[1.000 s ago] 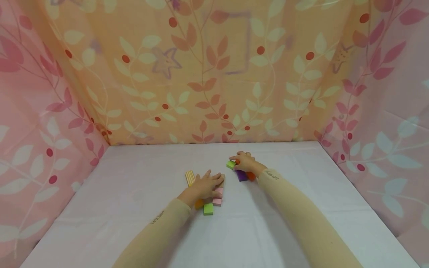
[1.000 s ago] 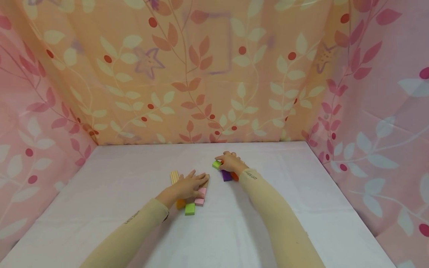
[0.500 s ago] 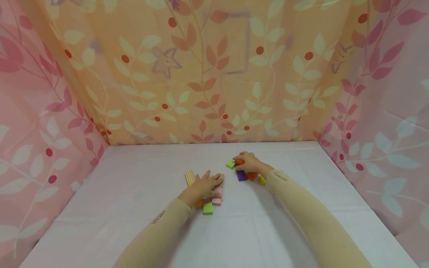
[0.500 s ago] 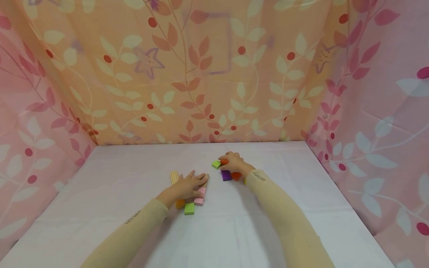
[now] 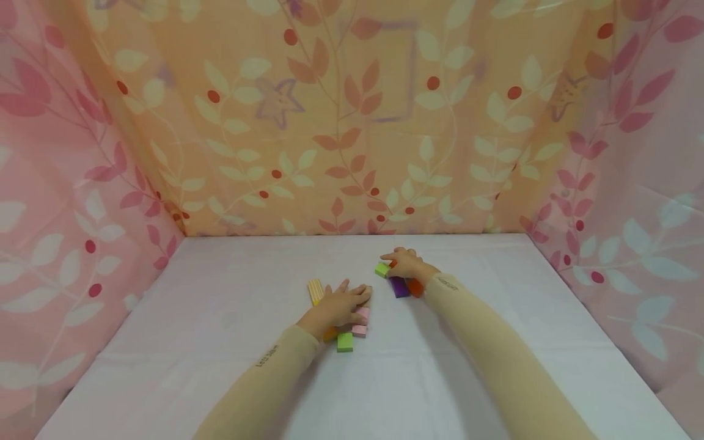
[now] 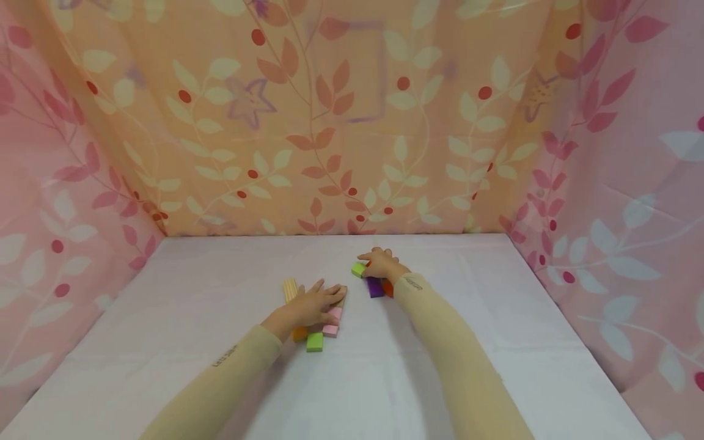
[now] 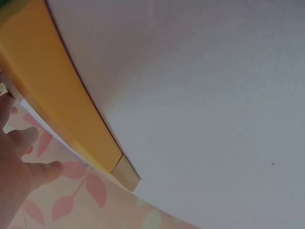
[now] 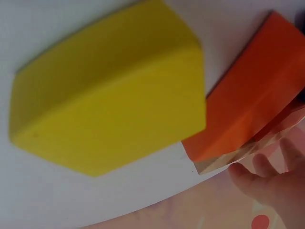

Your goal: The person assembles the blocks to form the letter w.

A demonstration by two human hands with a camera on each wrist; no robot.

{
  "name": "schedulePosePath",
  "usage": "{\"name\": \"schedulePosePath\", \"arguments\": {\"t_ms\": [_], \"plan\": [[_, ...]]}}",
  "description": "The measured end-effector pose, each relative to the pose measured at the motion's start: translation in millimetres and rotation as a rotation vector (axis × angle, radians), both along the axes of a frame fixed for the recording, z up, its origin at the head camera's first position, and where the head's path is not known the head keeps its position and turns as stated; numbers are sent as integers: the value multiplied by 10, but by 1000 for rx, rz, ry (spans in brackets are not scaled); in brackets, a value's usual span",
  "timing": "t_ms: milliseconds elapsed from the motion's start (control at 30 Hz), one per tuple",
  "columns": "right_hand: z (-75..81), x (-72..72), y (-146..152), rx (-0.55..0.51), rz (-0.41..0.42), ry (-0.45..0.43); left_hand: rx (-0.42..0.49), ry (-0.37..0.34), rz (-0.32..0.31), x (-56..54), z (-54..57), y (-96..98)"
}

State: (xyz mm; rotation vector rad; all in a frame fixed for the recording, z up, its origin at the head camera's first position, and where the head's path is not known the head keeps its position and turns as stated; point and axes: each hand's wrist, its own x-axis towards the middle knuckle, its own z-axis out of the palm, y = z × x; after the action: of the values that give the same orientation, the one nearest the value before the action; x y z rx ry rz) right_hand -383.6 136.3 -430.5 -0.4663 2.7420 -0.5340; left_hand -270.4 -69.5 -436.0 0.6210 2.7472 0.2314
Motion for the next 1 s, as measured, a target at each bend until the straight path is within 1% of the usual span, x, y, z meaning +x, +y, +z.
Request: {"name": "schedulePosePath", "arguments": {"t_ms": [133,267,400,500,633,800,1000], "plan": [[-18,-41,17,-8,-13,-3,-3,5,3,-1,-11,27],[-49,-29,26,-22,3,65,-3,0,11,3,-17,43],[-30,49,4,-43,37,119,-16,-4,14,19,4,44],[4,130,-24,-62,61,121,-19,-8,19,26,16,42],[-1,201,-55,-43,86,133,-27,-3,20,24,14,36],[-57,223,-71,-6,97,160,-36,12,7,29,13,24],[-67,240,-74,-9,104,137,2,-3,19,48,36,11]]}}
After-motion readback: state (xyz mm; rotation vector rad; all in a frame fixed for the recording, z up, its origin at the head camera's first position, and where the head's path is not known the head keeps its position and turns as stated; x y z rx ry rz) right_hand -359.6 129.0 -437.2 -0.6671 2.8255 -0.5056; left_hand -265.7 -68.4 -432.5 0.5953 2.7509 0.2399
